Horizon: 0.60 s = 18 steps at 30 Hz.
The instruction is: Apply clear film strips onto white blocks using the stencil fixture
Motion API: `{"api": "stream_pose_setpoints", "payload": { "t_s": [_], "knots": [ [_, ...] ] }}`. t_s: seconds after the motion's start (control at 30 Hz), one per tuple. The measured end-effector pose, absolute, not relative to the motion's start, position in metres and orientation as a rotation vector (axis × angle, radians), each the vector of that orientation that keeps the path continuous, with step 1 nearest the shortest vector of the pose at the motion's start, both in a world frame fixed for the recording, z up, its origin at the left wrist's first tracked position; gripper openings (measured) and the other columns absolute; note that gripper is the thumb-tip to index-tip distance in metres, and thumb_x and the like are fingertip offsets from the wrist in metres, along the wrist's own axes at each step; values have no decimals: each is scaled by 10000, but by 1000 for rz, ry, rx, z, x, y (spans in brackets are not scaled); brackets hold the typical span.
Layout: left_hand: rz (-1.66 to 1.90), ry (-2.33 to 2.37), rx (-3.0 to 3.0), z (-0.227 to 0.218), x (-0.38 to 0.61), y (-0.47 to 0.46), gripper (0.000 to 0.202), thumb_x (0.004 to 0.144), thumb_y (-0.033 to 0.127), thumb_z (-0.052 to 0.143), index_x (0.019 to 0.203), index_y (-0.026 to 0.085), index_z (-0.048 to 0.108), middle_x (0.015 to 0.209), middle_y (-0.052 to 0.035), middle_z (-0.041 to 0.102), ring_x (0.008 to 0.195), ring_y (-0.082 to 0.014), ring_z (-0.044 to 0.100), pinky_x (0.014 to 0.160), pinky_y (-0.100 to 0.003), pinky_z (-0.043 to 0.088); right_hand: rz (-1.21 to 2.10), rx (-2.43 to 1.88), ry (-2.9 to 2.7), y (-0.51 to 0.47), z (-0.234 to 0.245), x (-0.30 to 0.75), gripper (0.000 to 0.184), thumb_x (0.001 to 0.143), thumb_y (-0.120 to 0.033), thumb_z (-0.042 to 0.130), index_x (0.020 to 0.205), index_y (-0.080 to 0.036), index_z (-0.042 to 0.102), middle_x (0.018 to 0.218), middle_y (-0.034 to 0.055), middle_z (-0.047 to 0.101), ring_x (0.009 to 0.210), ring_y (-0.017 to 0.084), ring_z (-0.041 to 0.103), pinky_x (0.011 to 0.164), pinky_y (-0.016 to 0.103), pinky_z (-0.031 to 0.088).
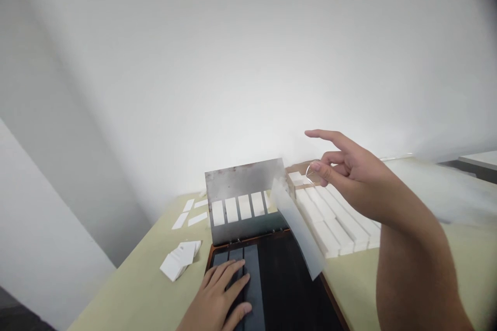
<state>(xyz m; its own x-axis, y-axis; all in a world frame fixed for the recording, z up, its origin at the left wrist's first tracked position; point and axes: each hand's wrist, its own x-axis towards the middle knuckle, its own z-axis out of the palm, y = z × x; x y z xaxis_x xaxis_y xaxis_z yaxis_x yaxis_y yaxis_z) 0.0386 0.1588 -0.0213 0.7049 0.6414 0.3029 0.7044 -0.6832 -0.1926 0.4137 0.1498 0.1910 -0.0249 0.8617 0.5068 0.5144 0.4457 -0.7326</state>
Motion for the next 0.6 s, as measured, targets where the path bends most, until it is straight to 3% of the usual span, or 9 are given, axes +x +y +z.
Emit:
{"api": "stream_pose_setpoints", "payload": {
  "t_s": [0.4,0.6],
  "knots": [
    [-304,-1089,-2637,-19,40,156,401,1037,494,628,1401,334,684,1466,-49,667,1238,-312,687,996,-436,623,430,-1228,-1680,146,192,414,482,1027,-454,594,1498,-403,502,727,-20,650,716,202,640,599,289,496],
    [-340,-1117,-2654,-19,42,156,401,1034,493,635,1404,347,681,1457,-41,671,1233,-310,688,1005,-441,617,459,-1252,-1681,141,198,410,495,1032,-442,589,1511,-363,496,736,-10,640,703,205,624,603,306,491]
  ]
}}
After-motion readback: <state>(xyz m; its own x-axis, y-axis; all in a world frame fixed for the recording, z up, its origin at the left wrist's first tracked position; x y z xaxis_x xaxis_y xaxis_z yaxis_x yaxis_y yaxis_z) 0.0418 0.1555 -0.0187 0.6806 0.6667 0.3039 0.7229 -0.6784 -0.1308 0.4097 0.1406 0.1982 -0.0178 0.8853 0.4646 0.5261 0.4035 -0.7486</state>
